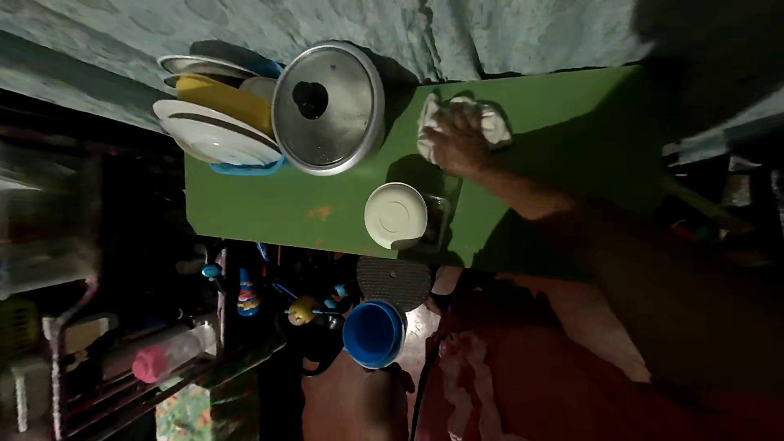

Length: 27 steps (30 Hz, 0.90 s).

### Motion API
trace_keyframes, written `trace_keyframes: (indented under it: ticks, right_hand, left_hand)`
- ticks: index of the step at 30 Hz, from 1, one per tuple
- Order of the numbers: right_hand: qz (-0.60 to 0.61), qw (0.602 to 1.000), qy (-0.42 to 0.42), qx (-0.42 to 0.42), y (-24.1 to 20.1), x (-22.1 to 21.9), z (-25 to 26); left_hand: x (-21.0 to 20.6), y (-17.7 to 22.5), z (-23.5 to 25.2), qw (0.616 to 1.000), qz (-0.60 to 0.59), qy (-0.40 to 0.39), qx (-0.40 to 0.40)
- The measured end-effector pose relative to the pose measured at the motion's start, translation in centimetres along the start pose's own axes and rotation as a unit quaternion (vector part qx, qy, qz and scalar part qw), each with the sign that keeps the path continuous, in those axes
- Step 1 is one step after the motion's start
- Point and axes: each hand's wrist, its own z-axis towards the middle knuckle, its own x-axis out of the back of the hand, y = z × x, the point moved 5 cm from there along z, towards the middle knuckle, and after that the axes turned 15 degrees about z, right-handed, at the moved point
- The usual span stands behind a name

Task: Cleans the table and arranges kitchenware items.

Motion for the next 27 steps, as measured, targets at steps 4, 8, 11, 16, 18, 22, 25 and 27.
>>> trace_keyframes:
  ticks: [4,8,11,16,18,22,25,27]
  right_hand:
    - [-0.071,0.987,-0.066,-0.131,10.4,1.0,-1.0]
    - [-0.09,0.979,-0.042,-0.179,11.7,3.8,-3.4]
    - [-0.069,0.988,-0.011,-0.139,10.2,3.1,-6.1]
    - [0.004,0.999,0.003,-0.038,4.9,-0.3,-12.0]
    - [0.024,0.999,0.042,0.023,2.7,-2.0,-14.6]
    - [0.022,0.999,-0.012,0.026,-1.6,-4.5,-19.6]
    - [0.021,0.982,-0.175,-0.065,-3.1,-4.7,-21.7]
    - [0.009,0.973,-0.215,-0.086,-2.7,-3.9,-22.2]
  left_hand:
    - [0.1,-0.1,-0.2,1.0,-0.011,-0.008,0.003]
    - [1.7,-2.9,-0.4,0.999,-0.021,-0.018,-0.02]
    - [2.3,-4.2,0.0,0.998,-0.028,-0.04,-0.03]
    - [1.7,-1.9,1.1,0.997,0.001,-0.082,-0.012]
    - [1.9,-1.6,1.5,0.995,0.018,-0.097,-0.017]
    - [2.9,-2.2,2.1,0.991,0.026,-0.125,-0.029]
    - [3.6,-2.6,2.5,0.989,0.037,-0.136,-0.038]
    - [4.1,-2.8,2.7,0.989,0.036,-0.135,-0.04]
